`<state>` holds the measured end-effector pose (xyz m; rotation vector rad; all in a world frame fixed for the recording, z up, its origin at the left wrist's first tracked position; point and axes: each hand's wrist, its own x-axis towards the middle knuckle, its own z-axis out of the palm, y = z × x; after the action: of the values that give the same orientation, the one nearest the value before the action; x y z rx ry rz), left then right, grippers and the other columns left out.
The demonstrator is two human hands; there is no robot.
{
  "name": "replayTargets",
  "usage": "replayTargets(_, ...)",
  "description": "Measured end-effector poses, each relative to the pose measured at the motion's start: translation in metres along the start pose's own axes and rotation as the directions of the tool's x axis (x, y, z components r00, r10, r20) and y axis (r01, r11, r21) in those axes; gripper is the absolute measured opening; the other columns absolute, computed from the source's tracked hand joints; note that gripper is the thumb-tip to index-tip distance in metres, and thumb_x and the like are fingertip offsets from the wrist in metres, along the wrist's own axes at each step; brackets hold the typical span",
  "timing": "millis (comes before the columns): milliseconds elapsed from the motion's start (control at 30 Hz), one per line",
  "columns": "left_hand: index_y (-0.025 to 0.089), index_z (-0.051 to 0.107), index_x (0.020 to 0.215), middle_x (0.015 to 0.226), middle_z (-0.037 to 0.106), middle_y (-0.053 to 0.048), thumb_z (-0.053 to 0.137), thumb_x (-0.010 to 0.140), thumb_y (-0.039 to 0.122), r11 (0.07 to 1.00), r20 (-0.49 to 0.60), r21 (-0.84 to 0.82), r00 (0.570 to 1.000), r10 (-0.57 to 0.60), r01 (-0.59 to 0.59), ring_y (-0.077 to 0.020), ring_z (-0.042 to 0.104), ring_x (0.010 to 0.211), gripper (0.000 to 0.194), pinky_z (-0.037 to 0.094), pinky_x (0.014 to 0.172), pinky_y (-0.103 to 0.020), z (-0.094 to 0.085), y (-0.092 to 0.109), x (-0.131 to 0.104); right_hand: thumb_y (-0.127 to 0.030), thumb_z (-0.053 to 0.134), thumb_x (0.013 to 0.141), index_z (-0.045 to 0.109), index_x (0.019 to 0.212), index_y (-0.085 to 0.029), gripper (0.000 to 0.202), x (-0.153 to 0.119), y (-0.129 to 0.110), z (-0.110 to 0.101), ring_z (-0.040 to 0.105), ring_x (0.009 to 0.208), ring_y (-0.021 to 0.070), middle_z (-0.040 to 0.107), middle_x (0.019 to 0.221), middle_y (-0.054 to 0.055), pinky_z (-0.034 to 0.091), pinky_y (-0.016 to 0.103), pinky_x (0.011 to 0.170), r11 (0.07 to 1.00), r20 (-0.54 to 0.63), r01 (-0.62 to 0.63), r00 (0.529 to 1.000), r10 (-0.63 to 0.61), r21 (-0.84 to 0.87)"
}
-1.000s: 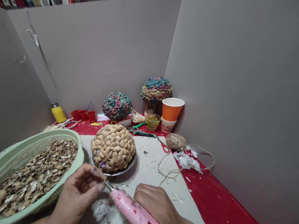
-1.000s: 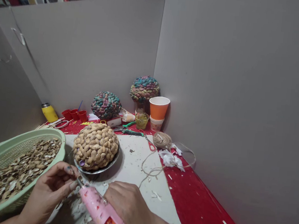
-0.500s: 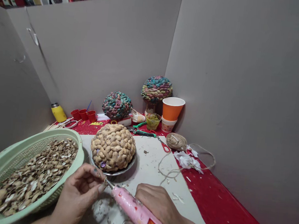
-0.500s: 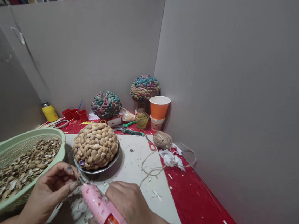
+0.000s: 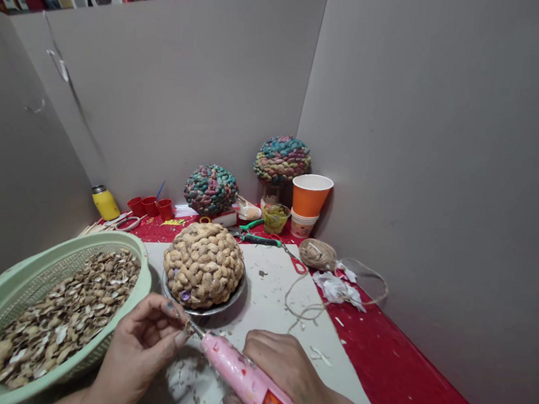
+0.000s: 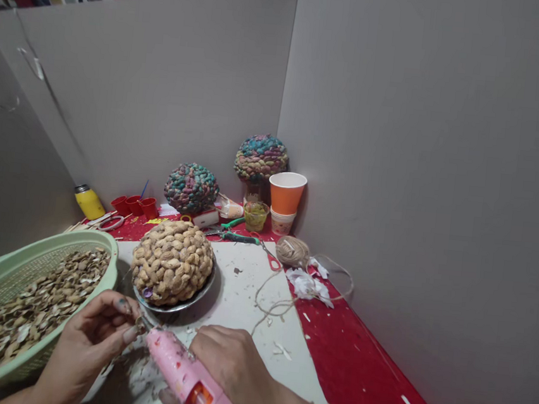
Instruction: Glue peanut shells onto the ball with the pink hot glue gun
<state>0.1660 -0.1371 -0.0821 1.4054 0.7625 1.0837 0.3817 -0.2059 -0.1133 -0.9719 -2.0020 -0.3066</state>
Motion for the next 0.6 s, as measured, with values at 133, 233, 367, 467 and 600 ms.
replayTargets(133,0.021,0.066,0.081,0.08,0.071,0.001,0.082,0.072,0.021,1.0,-0.008,0.017,1.0,-0.002,0.002,-0.0113,0.066,0.072,0.019,0.054,0.069,-0.016,-0.0004,0.0005,-0.0001,-0.042,0.044,0.098,0.044,0.065,-0.022,0.038,-0.0061,0.0023,0.0046,0.039,0.048,0.0127,0.045,0.054,-0.003,0.024,0.029,0.047,1.0,0.015,-0.015,1.0,0.015,0.004)
replayTargets(233,0.021,0.065,0.081,0.079,0.07,0.001,0.082,0.072,0.022,1.0,-0.016,0.023,1.0,-0.001,0.001,-0.0117,0.066,0.071,0.019,0.054,0.067,-0.016,-0.0001,0.0007,-0.0001,-0.043,0.045,0.097,0.043,0.065,-0.022,0.038,-0.0091,0.0031,0.0065,0.04,0.049,0.0129,0.045,0.055,-0.002,0.023,0.03,0.047,1.0,0.02,-0.025,0.999,0.025,0.008)
replayTargets(367,0.021,0.065,0.081,0.08,0.07,0.0,0.082,0.072,0.021,1.0,-0.02,0.023,1.0,-0.016,0.016,-0.0129,0.066,0.073,0.019,0.055,0.068,-0.018,-0.0001,0.0004,-0.0001,-0.044,0.042,0.099,0.042,0.064,-0.022,0.041,-0.007,0.0025,0.0042,0.039,0.047,0.0123,0.045,0.054,-0.003,0.023,0.03,0.046,0.999,0.014,-0.029,0.999,0.029,0.017)
replayTargets(467,0.02,0.065,0.081,0.08,0.07,-0.001,0.082,0.072,0.021,1.0,-0.021,0.025,1.0,-0.014,0.015,-0.013,0.066,0.073,0.019,0.054,0.068,-0.018,-0.001,0.0005,-0.0002,-0.044,0.041,0.099,0.041,0.065,-0.022,0.041,-0.0064,0.0027,0.0038,0.039,0.047,0.0119,0.045,0.054,-0.003,0.025,0.029,0.046,0.999,0.012,-0.032,0.999,0.032,0.003)
replayTargets(600,0.021,0.066,0.082,0.082,0.07,0.0,0.081,0.073,0.02,1.0,-0.014,0.028,1.0,-0.004,0.004,-0.0119,0.065,0.075,0.018,0.053,0.07,-0.016,-0.002,0.0012,-0.0005,-0.044,0.04,0.099,0.04,0.065,-0.022,0.041,-0.0082,0.0033,0.0058,0.038,0.047,0.0121,0.043,0.054,-0.003,0.024,0.029,0.046,1.0,0.019,-0.025,1.0,0.025,0.004)
